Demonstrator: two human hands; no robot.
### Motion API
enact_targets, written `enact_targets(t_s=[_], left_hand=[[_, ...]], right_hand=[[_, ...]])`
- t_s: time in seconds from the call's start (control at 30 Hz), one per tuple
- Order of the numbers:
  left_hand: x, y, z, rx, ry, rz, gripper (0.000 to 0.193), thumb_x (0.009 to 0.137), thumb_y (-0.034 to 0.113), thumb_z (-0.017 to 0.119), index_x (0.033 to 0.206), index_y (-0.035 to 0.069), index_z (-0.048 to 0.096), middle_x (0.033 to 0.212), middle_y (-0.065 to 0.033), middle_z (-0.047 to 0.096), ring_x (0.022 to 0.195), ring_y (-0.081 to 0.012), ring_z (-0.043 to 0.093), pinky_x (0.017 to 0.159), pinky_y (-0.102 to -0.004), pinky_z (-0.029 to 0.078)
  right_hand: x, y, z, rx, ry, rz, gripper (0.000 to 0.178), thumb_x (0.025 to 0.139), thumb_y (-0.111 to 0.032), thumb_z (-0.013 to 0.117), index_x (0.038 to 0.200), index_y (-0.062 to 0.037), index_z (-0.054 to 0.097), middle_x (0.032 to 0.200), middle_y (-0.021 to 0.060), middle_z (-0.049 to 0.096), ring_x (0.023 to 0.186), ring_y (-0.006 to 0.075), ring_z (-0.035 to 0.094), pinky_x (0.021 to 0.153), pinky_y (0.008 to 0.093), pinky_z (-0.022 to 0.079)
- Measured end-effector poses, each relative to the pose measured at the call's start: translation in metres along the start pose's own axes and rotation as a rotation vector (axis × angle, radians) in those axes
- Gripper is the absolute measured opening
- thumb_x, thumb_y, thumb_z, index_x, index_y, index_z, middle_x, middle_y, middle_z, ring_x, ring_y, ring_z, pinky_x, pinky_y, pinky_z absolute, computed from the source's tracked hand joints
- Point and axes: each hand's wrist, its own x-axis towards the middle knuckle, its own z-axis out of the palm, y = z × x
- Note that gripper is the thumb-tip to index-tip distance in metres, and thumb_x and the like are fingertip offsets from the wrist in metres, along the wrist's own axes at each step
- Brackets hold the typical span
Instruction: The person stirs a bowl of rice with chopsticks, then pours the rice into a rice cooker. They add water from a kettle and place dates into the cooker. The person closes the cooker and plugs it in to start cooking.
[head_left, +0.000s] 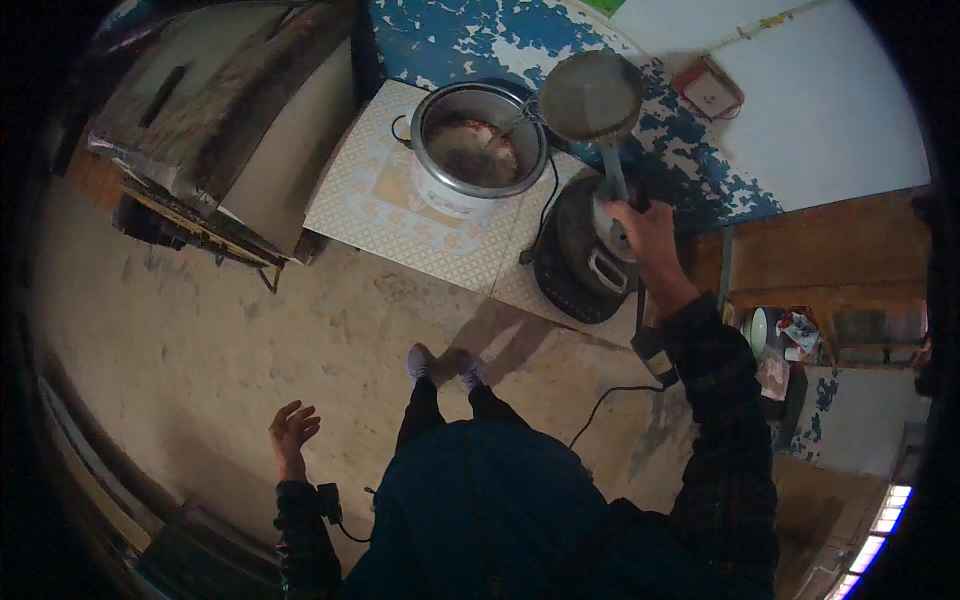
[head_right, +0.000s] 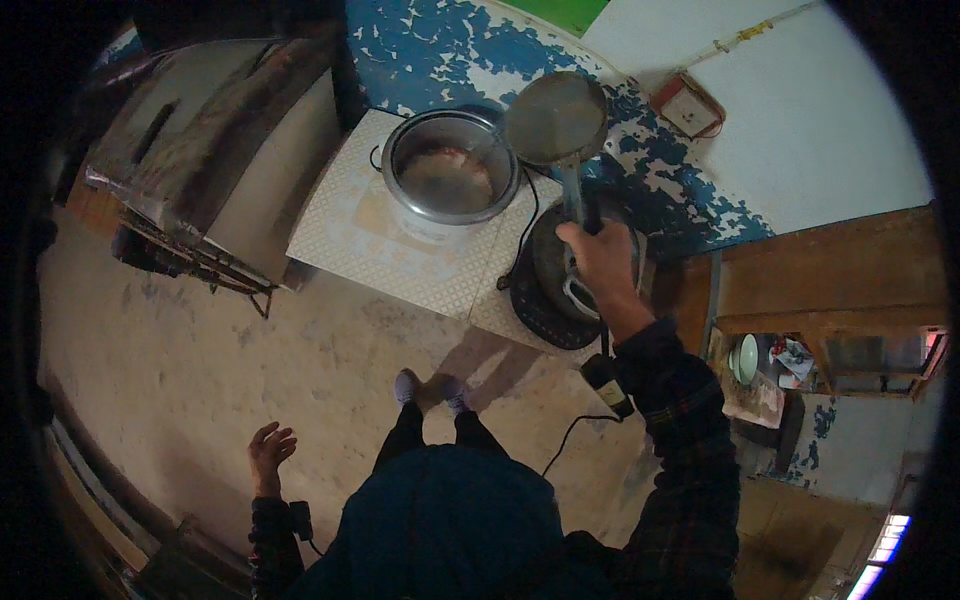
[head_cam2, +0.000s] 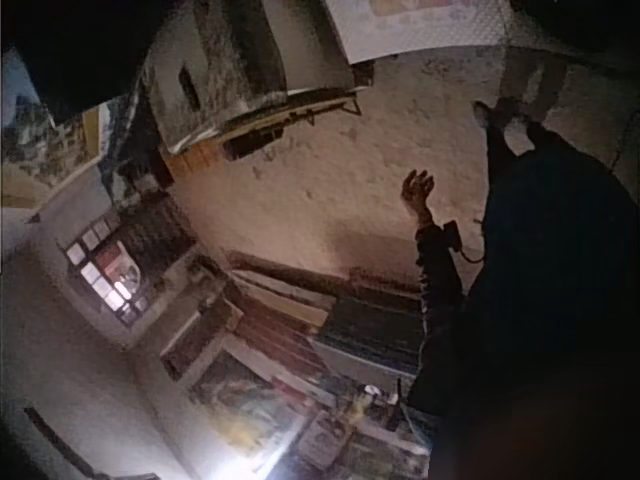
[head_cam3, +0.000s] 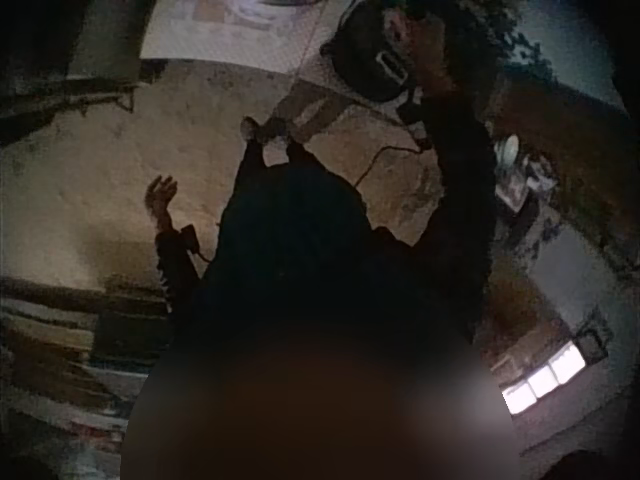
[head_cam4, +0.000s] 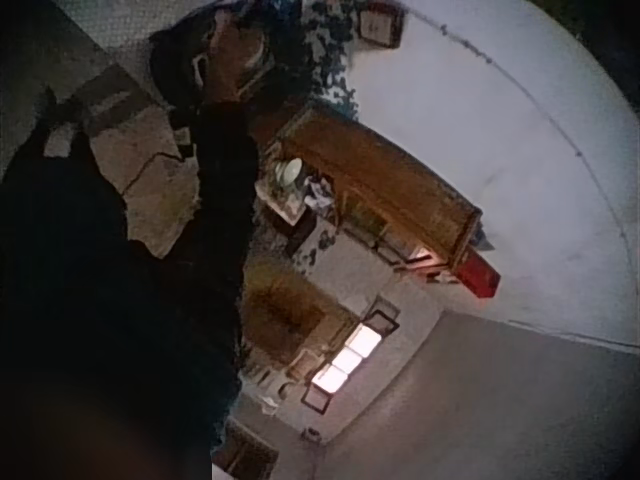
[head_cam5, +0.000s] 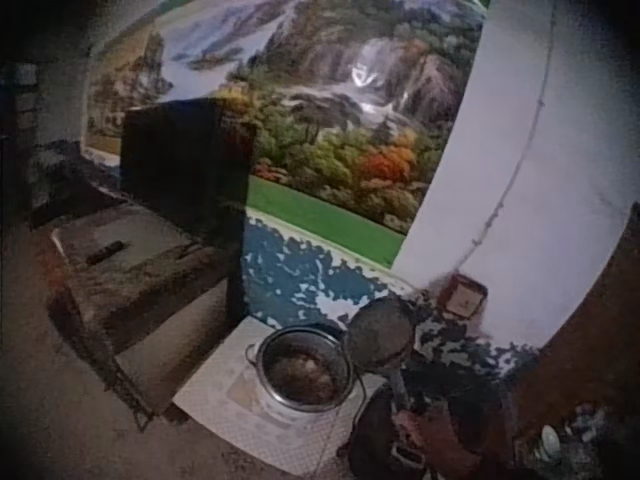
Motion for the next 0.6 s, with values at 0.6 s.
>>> enact_targets(t_s=[0.6], left_hand=[[0.040,0.026,0.079,0.244,-0.231,-0.010,0.043,0.089,0.023,0.065,0.122,-0.002,0.056,0.102,-0.0175,0.069,0.083,-0.0245,0.070,0.077,-0.0338,0.058]], right_hand=[[-0.118,0.018,-0.106,0.851,-0.308,0.353,0.026,0.085,-0.027,0.070,0.101,-0.0065,0.068,0.089,0.0044,0.068,0.070,0.0087,0.058,0.062,0.0220,0.045]])
